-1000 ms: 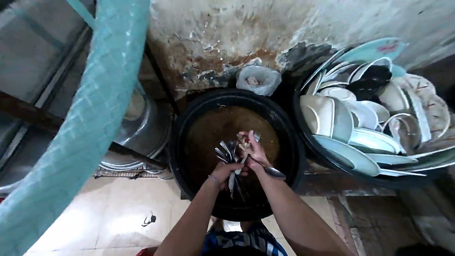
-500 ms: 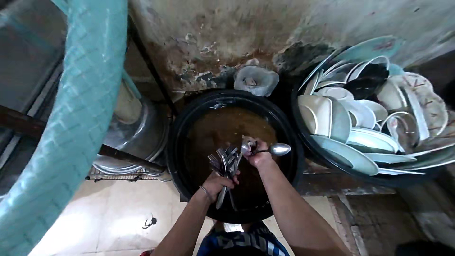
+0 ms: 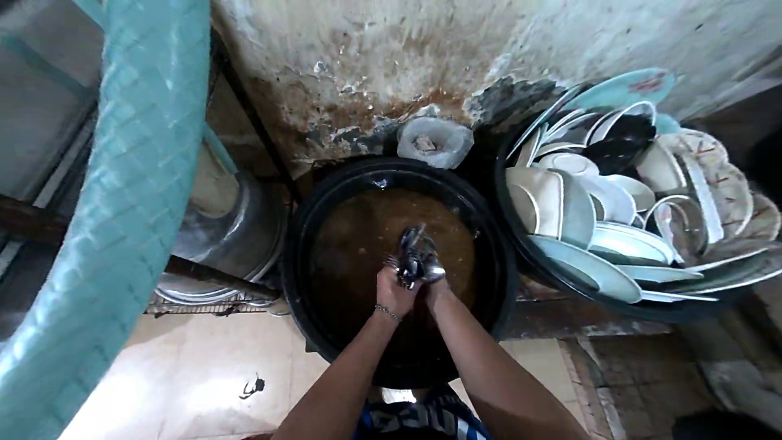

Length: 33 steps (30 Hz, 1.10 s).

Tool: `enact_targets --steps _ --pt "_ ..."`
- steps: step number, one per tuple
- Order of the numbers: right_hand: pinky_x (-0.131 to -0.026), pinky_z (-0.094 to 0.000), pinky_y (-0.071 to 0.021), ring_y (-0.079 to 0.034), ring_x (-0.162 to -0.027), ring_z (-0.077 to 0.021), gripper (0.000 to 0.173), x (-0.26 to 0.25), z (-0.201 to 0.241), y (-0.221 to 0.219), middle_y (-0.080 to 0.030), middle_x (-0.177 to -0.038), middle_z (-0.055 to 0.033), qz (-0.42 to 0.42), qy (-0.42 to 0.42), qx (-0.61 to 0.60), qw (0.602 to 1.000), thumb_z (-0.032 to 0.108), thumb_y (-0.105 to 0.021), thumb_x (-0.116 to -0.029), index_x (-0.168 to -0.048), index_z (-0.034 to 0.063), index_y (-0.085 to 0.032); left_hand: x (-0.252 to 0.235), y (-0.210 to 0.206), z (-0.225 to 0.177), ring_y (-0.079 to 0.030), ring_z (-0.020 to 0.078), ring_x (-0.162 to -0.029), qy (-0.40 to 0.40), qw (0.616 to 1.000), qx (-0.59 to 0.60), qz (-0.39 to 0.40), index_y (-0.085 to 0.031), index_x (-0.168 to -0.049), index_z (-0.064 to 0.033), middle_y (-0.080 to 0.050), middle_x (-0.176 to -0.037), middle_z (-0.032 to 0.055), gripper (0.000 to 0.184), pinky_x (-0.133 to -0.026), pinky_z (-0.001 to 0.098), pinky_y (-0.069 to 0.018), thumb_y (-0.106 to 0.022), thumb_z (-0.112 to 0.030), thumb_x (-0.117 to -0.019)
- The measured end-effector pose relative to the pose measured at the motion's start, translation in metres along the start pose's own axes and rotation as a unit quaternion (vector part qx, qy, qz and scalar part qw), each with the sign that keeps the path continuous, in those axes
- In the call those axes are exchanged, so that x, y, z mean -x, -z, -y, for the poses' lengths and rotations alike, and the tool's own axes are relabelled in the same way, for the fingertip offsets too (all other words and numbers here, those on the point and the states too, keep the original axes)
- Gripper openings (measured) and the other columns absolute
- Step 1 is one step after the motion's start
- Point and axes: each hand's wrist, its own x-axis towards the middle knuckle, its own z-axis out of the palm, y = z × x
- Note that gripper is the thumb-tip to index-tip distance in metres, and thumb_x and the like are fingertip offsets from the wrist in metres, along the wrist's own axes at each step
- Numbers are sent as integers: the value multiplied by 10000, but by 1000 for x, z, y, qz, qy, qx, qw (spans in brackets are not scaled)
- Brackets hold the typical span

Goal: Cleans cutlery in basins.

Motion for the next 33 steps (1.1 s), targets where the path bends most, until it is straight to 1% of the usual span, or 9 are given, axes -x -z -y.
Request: enact_targets --steps 4,7,10,13,15,22,25,29,33 --pt "-914 -598 -539 -679 -1060 -341 354 -6 21 11 -699 -1171 -174 41 19 356 933 347 -600 -1044 -1312 118 -636 -3 22 -4 -716 131 -791 51 985 114 -115 -699 -1142 -80 -749 -933 33 278 -748 346 -629 -802 -131 -889" --pt "-1046 -719 -395 -511 -1324 -438 432 -19 35 19 -581 -1405 -193 21 76 512 855 527 -631 -989 -1250 197 -726 -6 60 -4 -585 115 -543 120 973 119 -159 -719 -1008 -114 -668 -703 25 167 -526 284 -523 -811 -193 -894" --pt "-1071 -698 -402 -468 -1362 -473 461 -66 48 26 -515 -1461 -247 -9 162 529 833 493 -701 -950 -1232 130 -732 -4 93 -5 -584 133 -524 177 956 148 -180 -695 -951 -57 -648 -655 54 113 -519 281 -521 -770 -137 -924" --pt "-1112 -716 -361 -375 -1428 -528 792 -127 56 22 -401 -1549 -307 20 109 549 828 583 -722 -900 -1464 59 -537 9 118 -7 -675 207 -609 215 946 178 -163 -712 -1019 32 -729 -773 155 120 -597 341 -593 -707 -67 -952" --pt "-1106 -716 -372 -452 -1382 -511 844 -155 55 4 -497 -1469 -315 40 73 530 844 623 -711 -890 -1463 33 -524 19 130 -2 -695 257 -664 203 953 175 -141 -694 -1068 65 -729 -827 206 192 -650 379 -610 -722 -27 -901" --pt "-1109 -783 -263 -284 -1463 -560 681 -154 38 -108 -341 -1589 -314 134 98 634 755 490 -642 -972 -1531 132 -487 55 142 -8 -683 234 -670 197 957 168 -135 -680 -992 76 -718 -815 191 180 -674 352 -605 -738 -15 -847" --pt "-1077 -692 -415 -501 -1339 -503 593 -119 18 -138 -542 -1428 -305 202 114 603 763 349 -703 -959 -1433 22 -560 54 142 -8 -665 215 -635 197 950 189 -153 -687 -941 70 -697 -758 186 123 -650 336 -594 -720 0 -845" --pt "-1136 -624 -404 -463 -1414 -407 525 -36 18 -157 -473 -1534 -221 276 3 635 721 282 -624 -1006 -1449 16 -529 48 144 -8 -664 223 -636 187 953 180 -156 -684 -953 49 -686 -739 177 150 -652 347 -591 -727 -28 -831" --pt "-999 -628 -502 -610 -1217 -452 430 -16 -12 -154 -607 -1318 -295 285 40 591 754 113 -672 -953 -1331 -66 -573 44 147 -5 -651 229 -624 168 956 177 -160 -686 -994 42 -684 -747 184 172 -627 353 -578 -722 -18 -837"
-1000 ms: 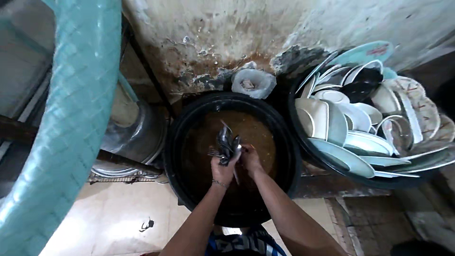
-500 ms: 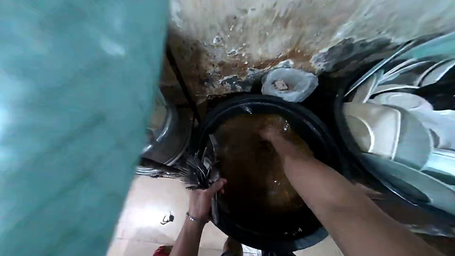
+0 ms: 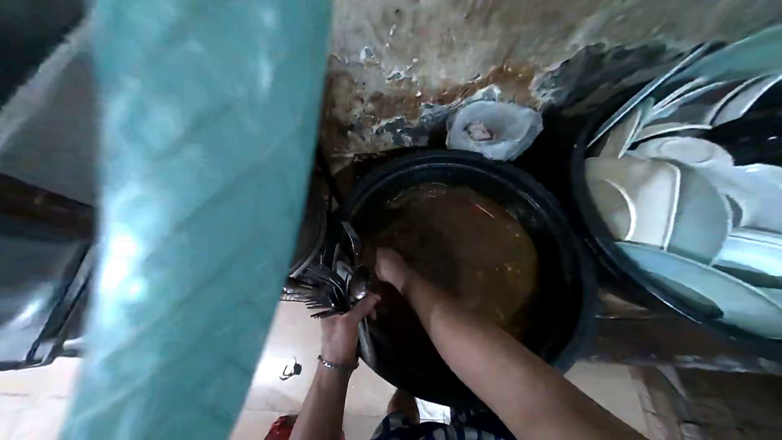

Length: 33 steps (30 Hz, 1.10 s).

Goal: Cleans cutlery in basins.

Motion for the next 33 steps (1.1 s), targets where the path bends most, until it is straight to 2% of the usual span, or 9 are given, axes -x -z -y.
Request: enact_targets --steps 4,7,9,12,16,20,25,28,33 --pt "-1066 -607 -465 -573 -1295 -396 402 -2 -39 -3 -590 -1399 -238 -23 35 -181 983 177 -577 -1041 -1422 50 -569 2 5 -5 -660 214 -618 10 999 10 -30 -688 -1069 11 -706 -783 169 229 -603 349 -586 -751 -36 -854" --pt "-875 -447 -597 -695 -1020 -243 303 8 -64 6 -677 -1200 -130 -2 46 -475 879 152 -569 -1056 -1347 70 -595 1 10 -8 -649 199 -601 15 999 17 -35 -702 -1066 10 -694 -750 156 184 -589 344 -580 -736 -39 -892" --pt "-860 -460 -609 -715 -988 -277 331 22 -74 16 -701 -1149 -142 42 62 -598 798 230 -492 -1092 -1376 75 -563 -1 11 -8 -650 204 -594 11 999 24 -39 -702 -1065 8 -696 -749 162 177 -582 346 -581 -731 -36 -895" --pt "-922 -465 -595 -699 -1082 -284 636 37 -84 25 -690 -1216 -137 63 84 -646 756 555 -240 -1100 -1408 85 -537 -2 11 -7 -661 207 -625 10 999 28 -44 -676 -1101 10 -717 -826 171 206 -602 346 -589 -721 -15 -902" --pt "-988 -496 -564 -667 -1178 -310 665 47 -90 34 -664 -1298 -167 49 113 -678 725 503 -152 -1115 -1422 51 -531 -3 11 -4 -674 203 -648 22 998 28 -44 -682 -1093 16 -737 -871 168 193 -613 338 -592 -713 3 -904" --pt "-1003 -449 -563 -676 -1154 -276 455 49 -92 43 -671 -1274 -154 10 120 -682 722 287 -284 -1134 -1390 23 -552 -4 15 7 -685 214 -655 31 998 20 -43 -699 -1081 27 -739 -851 179 186 -624 350 -596 -723 -11 -901" --pt "-877 -423 -590 -672 -944 -211 260 35 -89 43 -650 -1058 -66 -78 138 -701 696 0 -507 -993 -1216 91 -606 0 16 7 -680 193 -670 34 999 3 -22 -726 -1015 6 -723 -797 133 103 -661 341 -598 -694 -27 -922" --pt "-842 -406 -577 -649 -949 -196 312 32 -90 45 -630 -1095 -57 -91 161 -652 736 -37 -516 -937 -1202 107 -594 1 16 6 -672 175 -686 26 1000 -12 9 -719 -997 -18 -722 -819 109 98 -664 327 -589 -667 -41 -917" --pt "-907 -378 -567 -671 -1056 -202 263 44 -86 56 -687 -1169 -100 -109 168 -552 809 41 -486 -1055 -1278 46 -625 1 19 11 -691 169 -714 23 999 -22 15 -730 -1014 -5 -743 -844 112 101 -677 310 -592 -692 -23 -922"
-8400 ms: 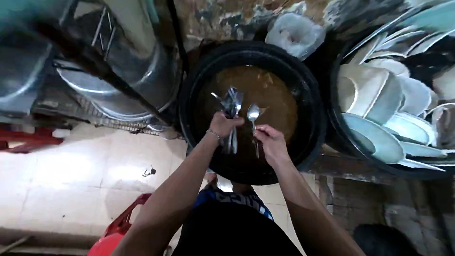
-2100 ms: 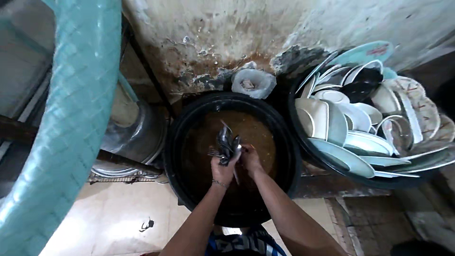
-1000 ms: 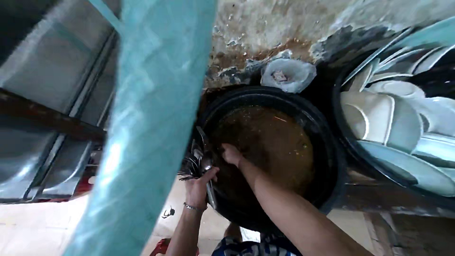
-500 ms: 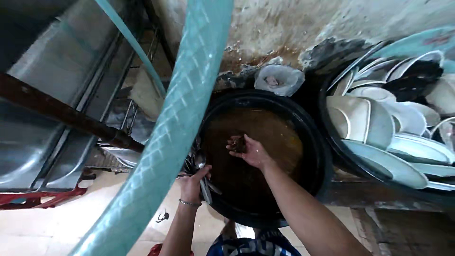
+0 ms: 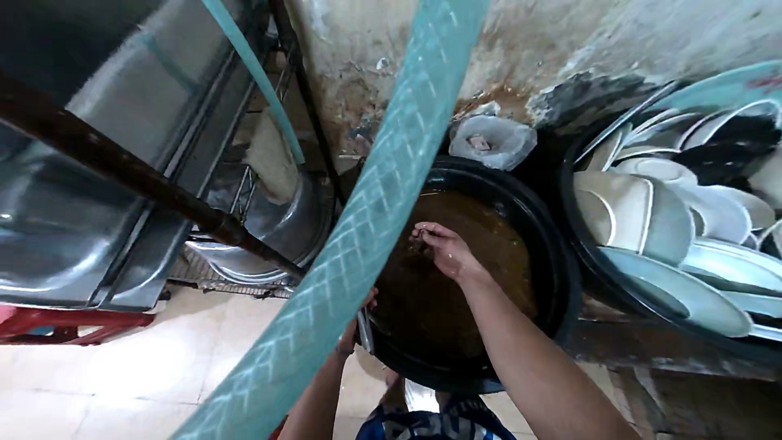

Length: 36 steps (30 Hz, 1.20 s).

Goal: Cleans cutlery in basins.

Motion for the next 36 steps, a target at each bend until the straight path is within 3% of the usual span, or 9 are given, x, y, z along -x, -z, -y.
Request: enact_targets --steps 5,10,15,17,20,23,28,32,36 --pt "-948 -406 -593 -716 -1032 -245 255 4 11 4 -704 -1137 -166 -23 33 39 998 15 -505 -1048 -1277 -39 -602 -1 1 -1 -689 173 -706 4 1000 9 6 -719 -1015 2 -738 -832 117 96 -675 312 -594 -668 1 -933" --pt "-994 -407 -579 -708 -1092 -258 295 10 28 8 -686 -1211 -172 -20 20 -67 997 -3 -424 -1066 -1328 -36 -555 -3 3 0 -695 201 -729 7 1000 21 11 -699 -999 40 -724 -827 145 110 -707 338 -603 -650 -13 -915" --pt "-892 -427 -631 -737 -947 -258 192 9 40 18 -702 -1066 -161 -110 65 42 991 -2 -571 -1020 -1198 -50 -626 -4 4 1 -701 198 -743 7 999 28 19 -682 -1016 59 -724 -828 146 151 -726 332 -606 -677 -45 -907" --pt "-854 -413 -634 -734 -895 -226 206 15 56 23 -718 -1032 -146 -181 159 184 953 54 -624 -1006 -1188 -35 -661 -2 1 -1 -707 195 -745 -5 999 34 15 -676 -1011 61 -729 -836 139 141 -730 324 -610 -676 -24 -899" --pt "-865 -417 -628 -727 -917 -208 266 23 114 36 -719 -1053 -141 -263 334 328 844 130 -600 -1023 -1219 -46 -636 0 1 1 -712 197 -763 -28 998 54 17 -675 -1013 57 -735 -848 138 140 -749 327 -613 -673 -5 -887" --pt "-869 -431 -608 -719 -934 -227 350 5 187 53 -704 -1060 -160 -328 375 367 786 221 -569 -1038 -1255 -54 -576 3 2 2 -714 189 -774 -22 999 48 6 -683 -1016 48 -736 -853 125 143 -758 326 -616 -681 -26 -895" --pt "-981 -690 -489 -639 -1168 -471 477 -59 212 96 -657 -1266 -273 -338 148 500 784 352 -616 -1019 -1379 40 -594 0 1 3 -701 200 -742 -26 999 37 9 -683 -1005 45 -719 -810 128 170 -739 343 -608 -706 -53 -868" --pt "-939 -683 -526 -676 -1088 -454 292 -47 118 107 -699 -1159 -255 -192 37 556 808 241 -601 -1026 -1202 28 -698 -1 1 2 -703 203 -745 -25 999 38 6 -679 -999 45 -721 -812 132 193 -745 343 -607 -722 -60 -843" --pt "-1107 -662 -409 -534 -1339 -435 670 -25 35 121 -586 -1414 -241 -56 -162 621 765 568 -638 -966 -1454 115 -569 -3 4 6 -718 243 -769 -23 999 30 1 -671 -1037 66 -730 -854 171 252 -759 371 -619 -749 -78 -845"
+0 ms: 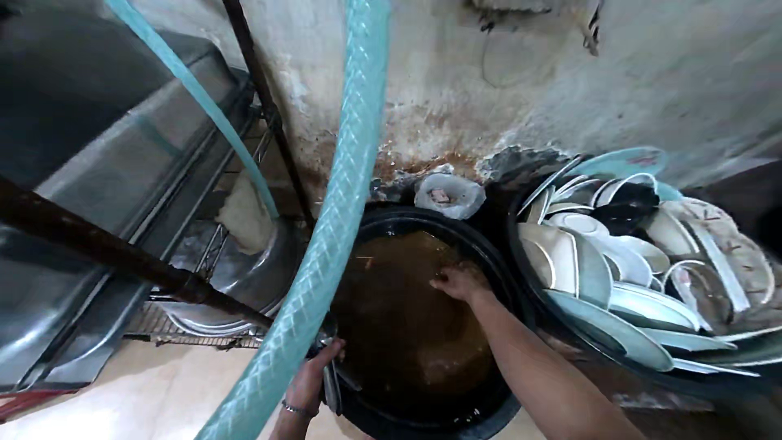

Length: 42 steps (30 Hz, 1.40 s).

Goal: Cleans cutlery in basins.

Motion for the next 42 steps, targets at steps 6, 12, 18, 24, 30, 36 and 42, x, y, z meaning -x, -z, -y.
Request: enact_targets --steps 6,12,18,24,30,36,42 --pt "-1049 -681 -435 -571 -1278 -449 494 49 -16 -35 -608 -1346 -276 155 -59 87 982 344 -625 -990 -1350 6 -610 -1 2 4 -719 260 -751 -1 1000 -11 -4 -653 -1041 87 -730 -845 186 264 -758 390 -624 -734 -61 -838" --pt "-1043 -671 -444 -580 -1265 -451 483 94 -18 -62 -611 -1331 -286 232 -18 138 963 294 -644 -996 -1358 -21 -589 1 -1 1 -724 253 -758 16 999 -36 -5 -665 -1045 86 -735 -846 182 240 -765 380 -625 -739 -46 -859" --pt "-1120 -595 -406 -538 -1331 -408 492 115 -14 -78 -576 -1398 -266 243 4 -3 970 246 -640 -1026 -1430 -16 -539 2 -2 1 -718 253 -744 7 999 -50 1 -684 -1041 47 -734 -850 174 207 -733 392 -623 -741 -20 -853" --pt "-811 -411 -573 -658 -864 -200 286 126 -8 -75 -675 -1047 -120 220 57 -249 941 176 -675 -1001 -1244 29 -644 7 -5 -5 -699 195 -709 -3 998 -55 20 -709 -1029 -19 -740 -842 117 168 -685 337 -607 -747 -29 -866" --pt "-681 -299 -545 -616 -734 -141 229 114 -13 -69 -667 -910 -72 237 66 -428 869 151 -565 -1045 -1215 27 -654 8 -3 -5 -703 184 -729 22 997 -72 18 -737 -1020 -34 -747 -853 107 141 -691 332 -599 -758 -91 -893" --pt "-717 -299 -563 -659 -790 -149 280 105 -7 -57 -702 -988 -83 204 67 -476 853 144 -460 -1088 -1266 12 -631 7 -5 -7 -714 177 -746 29 994 -105 7 -745 -1037 -32 -763 -869 93 139 -712 344 -602 -741 -105 -919" --pt "-623 -293 -551 -643 -726 -153 272 99 -5 -54 -690 -1000 -89 199 59 -519 829 169 -398 -1106 -1255 59 -598 7 -4 -5 -712 187 -744 29 995 -92 7 -742 -1043 -36 -761 -879 102 147 -700 341 -600 -748 -112 -916"
